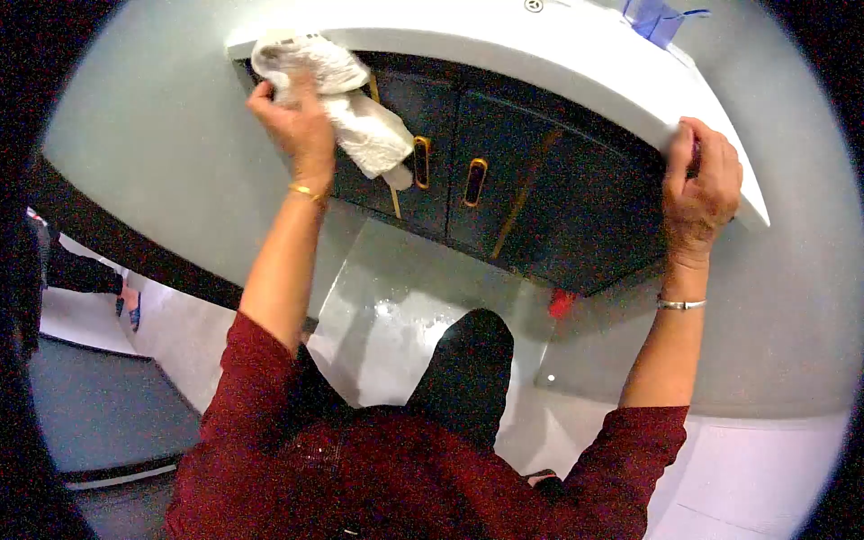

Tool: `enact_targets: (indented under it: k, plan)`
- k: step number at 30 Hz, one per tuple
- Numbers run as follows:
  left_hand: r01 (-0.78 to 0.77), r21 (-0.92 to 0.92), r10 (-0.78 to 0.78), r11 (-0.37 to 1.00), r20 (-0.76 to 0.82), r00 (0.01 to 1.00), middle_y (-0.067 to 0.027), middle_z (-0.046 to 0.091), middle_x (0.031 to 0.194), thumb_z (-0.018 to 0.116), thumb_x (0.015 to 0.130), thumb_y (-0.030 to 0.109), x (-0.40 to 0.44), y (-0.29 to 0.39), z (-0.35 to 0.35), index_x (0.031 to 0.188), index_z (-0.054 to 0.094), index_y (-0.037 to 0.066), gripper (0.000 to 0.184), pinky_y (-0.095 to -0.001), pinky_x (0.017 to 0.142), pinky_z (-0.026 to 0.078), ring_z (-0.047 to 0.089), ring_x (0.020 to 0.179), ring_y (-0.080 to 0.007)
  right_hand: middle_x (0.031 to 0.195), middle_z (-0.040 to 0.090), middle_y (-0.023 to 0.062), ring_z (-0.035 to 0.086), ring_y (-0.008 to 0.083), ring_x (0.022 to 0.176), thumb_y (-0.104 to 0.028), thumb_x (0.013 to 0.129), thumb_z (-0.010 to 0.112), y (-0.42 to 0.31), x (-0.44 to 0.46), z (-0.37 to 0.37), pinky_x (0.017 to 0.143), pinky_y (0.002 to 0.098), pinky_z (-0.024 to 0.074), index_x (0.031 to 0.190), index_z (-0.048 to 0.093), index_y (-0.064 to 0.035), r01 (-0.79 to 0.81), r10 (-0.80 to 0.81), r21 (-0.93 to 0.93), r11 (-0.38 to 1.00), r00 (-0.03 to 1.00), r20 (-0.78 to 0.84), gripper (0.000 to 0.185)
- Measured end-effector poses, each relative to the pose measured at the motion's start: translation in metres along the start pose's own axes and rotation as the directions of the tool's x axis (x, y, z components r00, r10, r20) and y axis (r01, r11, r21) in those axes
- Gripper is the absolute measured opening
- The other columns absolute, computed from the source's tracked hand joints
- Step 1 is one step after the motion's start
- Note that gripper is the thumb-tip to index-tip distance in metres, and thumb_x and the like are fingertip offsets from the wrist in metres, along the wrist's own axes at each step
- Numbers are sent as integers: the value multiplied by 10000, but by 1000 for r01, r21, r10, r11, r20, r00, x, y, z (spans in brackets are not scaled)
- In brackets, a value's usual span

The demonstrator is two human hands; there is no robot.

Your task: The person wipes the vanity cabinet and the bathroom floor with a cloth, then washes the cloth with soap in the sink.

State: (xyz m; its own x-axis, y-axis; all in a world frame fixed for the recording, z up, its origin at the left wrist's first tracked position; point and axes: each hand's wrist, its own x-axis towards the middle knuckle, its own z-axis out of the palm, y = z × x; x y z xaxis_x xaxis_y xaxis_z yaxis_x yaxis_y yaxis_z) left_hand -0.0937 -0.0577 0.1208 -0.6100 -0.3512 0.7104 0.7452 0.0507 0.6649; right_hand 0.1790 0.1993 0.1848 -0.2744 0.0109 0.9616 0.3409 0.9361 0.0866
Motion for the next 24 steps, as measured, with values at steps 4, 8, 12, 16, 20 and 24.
enact_targets:
  k: [4, 8, 12, 16, 20, 24]
  plan:
    - [-215, 168, 241, 962, -156, 958, -231, 383, 1171, 632, 796, 270, -58, -59, 39, 1227, 322, -44, 617, -482, 977, 250, 349, 1130, -379, 839, 650, 67, 604, 231, 759, -167, 884, 562, 0, 2, 2, 735, 327, 467, 890, 653, -79, -30, 29, -17, 999, 999, -40, 127]
    - [-108, 135, 127, 985, -143, 982, -253, 323, 1233, 550, 767, 214, -105, -94, 32, 1320, 215, -36, 692, -491, 1000, 224, 331, 1151, -391, 813, 669, 49, 599, 158, 686, -133, 867, 554, 1, 2, 3, 639, 296, 482, 857, 684, -85, 7, -10, -24, 1000, 989, -144, 138]
    - [-49, 338, 67, 940, -41, 997, -288, 353, 1289, 431, 934, 341, -158, -141, 4, 1242, 377, -78, 522, -522, 1038, 177, 311, 1189, -427, 801, 683, 64, 596, 162, 633, -75, 834, 498, -7, 5, 1, 586, 283, 482, 859, 687, -61, 19, -28, -45, 999, 975, -219, 192]
    - [384, 325, -366, 864, -116, 923, -256, 370, 1280, 468, 937, 250, -240, -164, -27, 1290, 272, -72, 517, -443, 976, 310, 391, 1155, -382, 800, 679, 65, 594, 178, 640, -87, 850, 495, 12, -3, -4, 598, 288, 482, 867, 689, -72, 46, -60, -73, 996, 978, -200, 195]
    - [822, 73, -821, 565, -58, 569, -179, 493, 1202, 446, 950, 254, -249, -168, -49, 1283, 297, -7, 449, -388, 908, 407, 505, 1070, -285, 814, 664, 63, 593, 162, 663, -70, 835, 488, 12, -4, -5, 635, 283, 490, 882, 684, -64, 121, -135, -147, 982, 986, -94, 202]
    - [809, -545, -907, 218, 193, 374, -78, 504, 1150, 487, 939, 294, -154, -141, -64, 1338, 270, 123, 485, -345, 814, 508, 553, 986, -198, 806, 662, 44, 593, 182, 699, -146, 871, 539, 6, -2, -2, 669, 305, 473, 884, 682, -100, 50, -58, -98, 994, 995, -77, 151]
